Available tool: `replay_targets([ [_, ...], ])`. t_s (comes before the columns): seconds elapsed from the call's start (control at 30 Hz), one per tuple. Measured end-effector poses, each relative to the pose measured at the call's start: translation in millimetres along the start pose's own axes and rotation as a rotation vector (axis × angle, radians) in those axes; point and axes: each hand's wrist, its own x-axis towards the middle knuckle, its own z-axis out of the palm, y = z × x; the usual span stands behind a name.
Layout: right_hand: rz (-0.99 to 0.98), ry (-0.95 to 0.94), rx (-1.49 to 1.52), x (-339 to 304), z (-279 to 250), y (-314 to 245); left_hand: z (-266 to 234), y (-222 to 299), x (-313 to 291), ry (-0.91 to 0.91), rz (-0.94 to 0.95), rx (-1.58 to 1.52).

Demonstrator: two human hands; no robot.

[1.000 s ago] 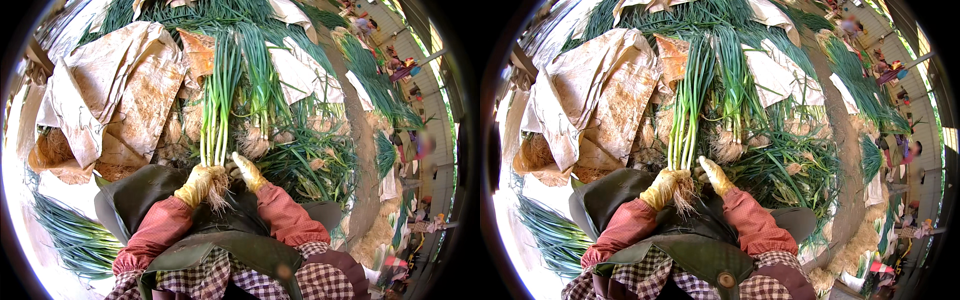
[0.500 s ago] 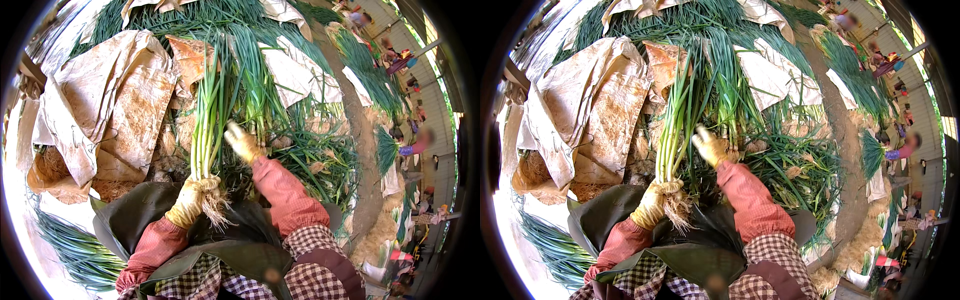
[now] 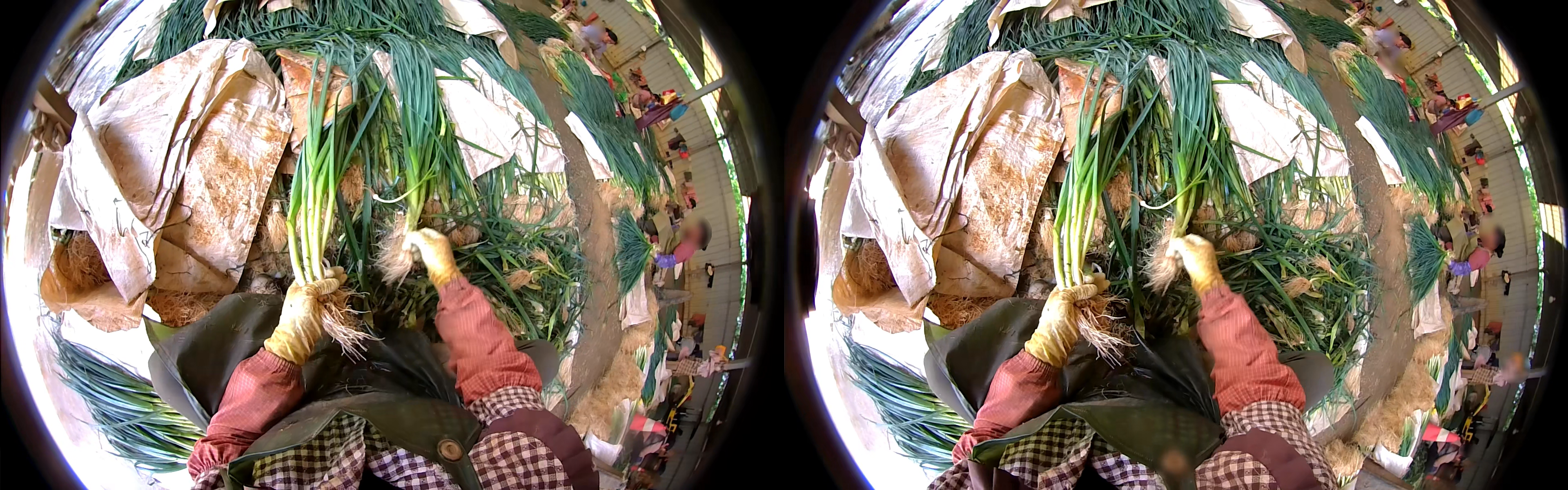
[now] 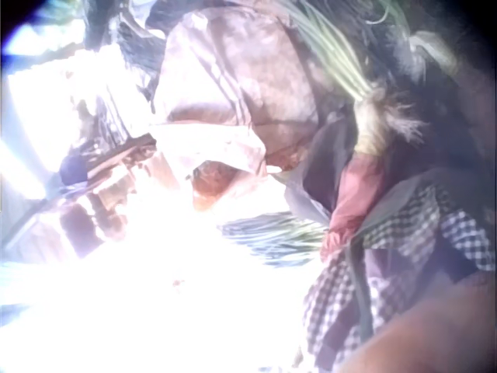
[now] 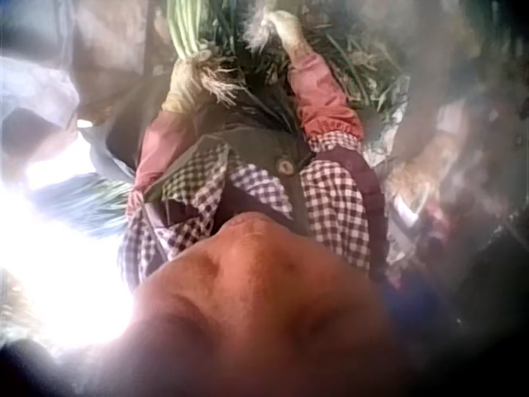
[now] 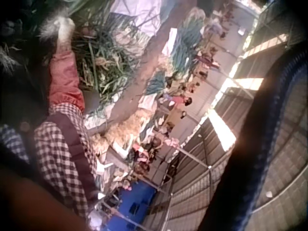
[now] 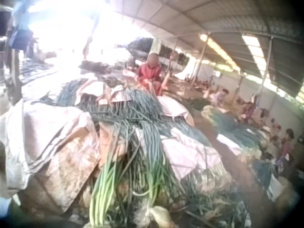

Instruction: The person sorts green onions by hand, removing loose or yellowed leaves from the bundles and arranging them on a pile.

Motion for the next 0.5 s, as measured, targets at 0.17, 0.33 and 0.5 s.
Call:
replay_targets([
  [0.17, -0.039, -0.168, 0.160, -76.2, 87.7, 17.2, 10.4, -32.0, 0.4, -0.045, -0.106, -0.081],
  [0.33, -0.215, 0.014, -0.958, -57.3, 83.4, -13.3, 11.6, -37.8, -1.0, 0.049, 0.137, 0.260],
  [0.5, -0.608, 0.049, -0.821, -68.2, 92.6, -13.8, 16.3, -28.2, -8.0, 0.000, 0.150, 0.265],
])
